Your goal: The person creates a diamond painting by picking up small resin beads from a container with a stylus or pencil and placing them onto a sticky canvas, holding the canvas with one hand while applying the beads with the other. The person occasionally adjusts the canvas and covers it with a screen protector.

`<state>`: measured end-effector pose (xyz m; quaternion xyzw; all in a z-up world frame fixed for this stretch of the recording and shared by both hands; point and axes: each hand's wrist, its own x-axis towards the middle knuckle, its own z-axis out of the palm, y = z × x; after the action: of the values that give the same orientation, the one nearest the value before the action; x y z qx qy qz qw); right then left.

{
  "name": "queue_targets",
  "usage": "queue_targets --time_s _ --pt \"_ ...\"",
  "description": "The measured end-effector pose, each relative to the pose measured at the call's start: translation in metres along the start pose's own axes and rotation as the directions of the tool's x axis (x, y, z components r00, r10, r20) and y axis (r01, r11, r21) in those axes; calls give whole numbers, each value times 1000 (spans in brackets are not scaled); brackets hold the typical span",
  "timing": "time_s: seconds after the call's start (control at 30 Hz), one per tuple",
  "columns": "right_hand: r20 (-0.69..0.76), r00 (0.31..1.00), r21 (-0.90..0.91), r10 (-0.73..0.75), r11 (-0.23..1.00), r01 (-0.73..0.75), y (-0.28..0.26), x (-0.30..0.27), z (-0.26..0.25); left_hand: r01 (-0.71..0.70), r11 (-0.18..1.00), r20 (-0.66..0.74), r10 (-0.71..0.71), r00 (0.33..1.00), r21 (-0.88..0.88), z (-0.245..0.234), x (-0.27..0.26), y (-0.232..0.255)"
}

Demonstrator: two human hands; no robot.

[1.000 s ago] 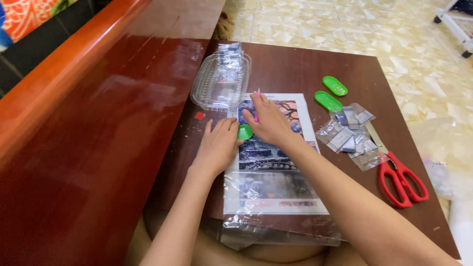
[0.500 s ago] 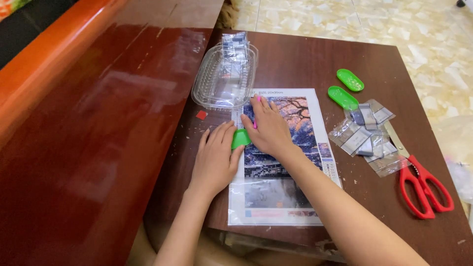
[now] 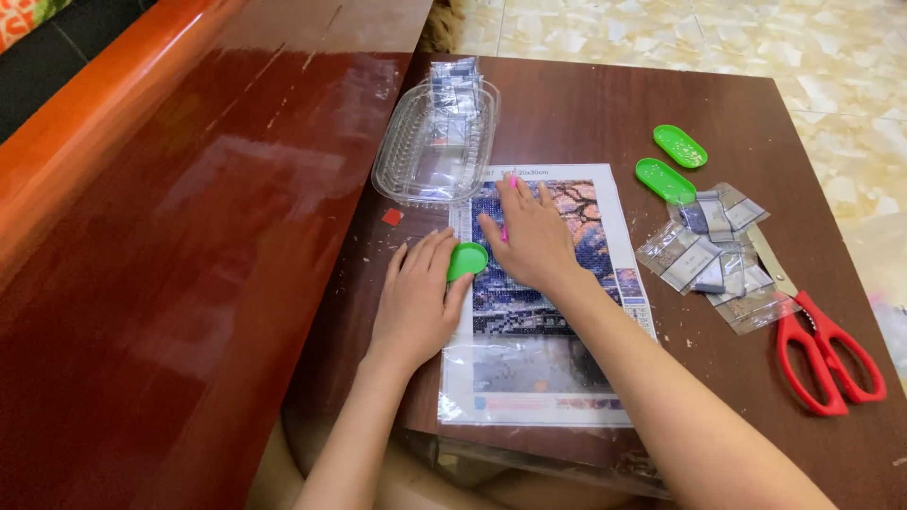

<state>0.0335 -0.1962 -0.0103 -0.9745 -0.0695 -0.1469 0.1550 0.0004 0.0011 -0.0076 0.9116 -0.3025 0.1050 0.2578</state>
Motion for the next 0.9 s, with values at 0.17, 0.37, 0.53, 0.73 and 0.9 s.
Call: queue_targets --time_s 0.17,0.37,0.53,0.73,0.9 --pt "-17 1000 26 0 1000 1 -4 -3 -2 -10 1000 -9 10 1000 12 -1 -1 1" --pt "-16 1000 69 13 998 -12 -1 -3 -3 25 1000 0 -25 1000 -11 -7 4 9" --pt "4 1000 115 29 993 -29 -2 -2 -3 43 999 7 -43 999 -17 -11 6 13" --pt "2 1000 100 20 995 -20 -4 -1 -4 57 998 13 -57 998 -25 -12 7 13" --pt "25 999 98 42 994 -45 -4 0 -6 54 998 8 -54 998 -23 -11 7 12"
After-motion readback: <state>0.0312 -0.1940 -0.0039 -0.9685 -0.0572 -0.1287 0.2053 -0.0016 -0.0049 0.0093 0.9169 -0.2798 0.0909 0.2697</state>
